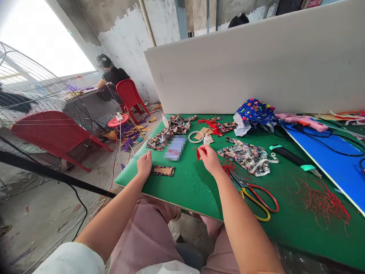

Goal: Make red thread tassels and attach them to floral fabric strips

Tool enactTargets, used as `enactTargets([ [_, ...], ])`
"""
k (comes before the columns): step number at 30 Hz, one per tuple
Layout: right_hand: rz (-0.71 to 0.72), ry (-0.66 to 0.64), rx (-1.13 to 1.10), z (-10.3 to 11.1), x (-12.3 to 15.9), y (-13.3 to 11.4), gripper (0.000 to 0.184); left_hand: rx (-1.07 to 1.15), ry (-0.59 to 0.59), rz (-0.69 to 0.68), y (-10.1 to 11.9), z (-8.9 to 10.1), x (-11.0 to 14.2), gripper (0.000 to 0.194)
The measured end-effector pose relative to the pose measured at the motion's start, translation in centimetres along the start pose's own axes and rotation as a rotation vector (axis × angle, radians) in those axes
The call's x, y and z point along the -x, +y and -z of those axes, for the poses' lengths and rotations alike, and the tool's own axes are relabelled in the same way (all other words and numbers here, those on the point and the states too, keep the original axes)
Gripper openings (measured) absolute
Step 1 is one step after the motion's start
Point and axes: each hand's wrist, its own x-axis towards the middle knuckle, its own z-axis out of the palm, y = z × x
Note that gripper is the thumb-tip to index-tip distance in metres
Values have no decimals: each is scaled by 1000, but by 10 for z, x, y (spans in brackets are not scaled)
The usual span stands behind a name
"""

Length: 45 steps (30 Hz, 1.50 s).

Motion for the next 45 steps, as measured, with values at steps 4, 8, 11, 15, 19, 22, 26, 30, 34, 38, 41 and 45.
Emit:
enactTargets([
  [4, 3, 6, 9, 0, 0, 2, 26, -43, -32, 1, 3, 0, 0, 48],
  [8, 10, 0, 26, -1, 0, 4, 24, -58, -42, 2, 4, 0, 0, 47],
  [11, 4, -17, 41, -3, 1, 5, 21, -51, -37, -2, 2, -1, 0, 46],
  [15, -17, -34, 66, -6, 2, 8, 20, -21, -40, -21, 0, -1, 1, 44],
  [19, -39, -41, 82, -8, 3, 11, 19, 26, -43, -40, -3, -1, 2, 43],
  [22, -48, -45, 100, -7, 4, 14, 20, 57, -46, -47, -4, 0, 3, 42],
  [26, -59, -45, 108, -9, 6, 14, 20, 93, -52, -51, -5, 0, 4, 42],
  [30, -68, -63, 122, -12, 6, 12, 20, 128, -54, -52, -5, 1, 4, 42],
  [34, -75, -82, 120, -15, 6, 9, 19, 176, -56, -49, -6, 0, 4, 42],
  [38, -101, -96, 47, -17, 6, 5, 19, 245, -16, -34, -7, 3, 5, 42],
  [41, -150, -94, -78, -18, 7, 1, 19, 313, 62, -25, 4, 11, 12, 41],
  [45, -175, -83, -282, -12, 7, -5, 22, 423, 29, -121, 51, 18, 33, 41],
])
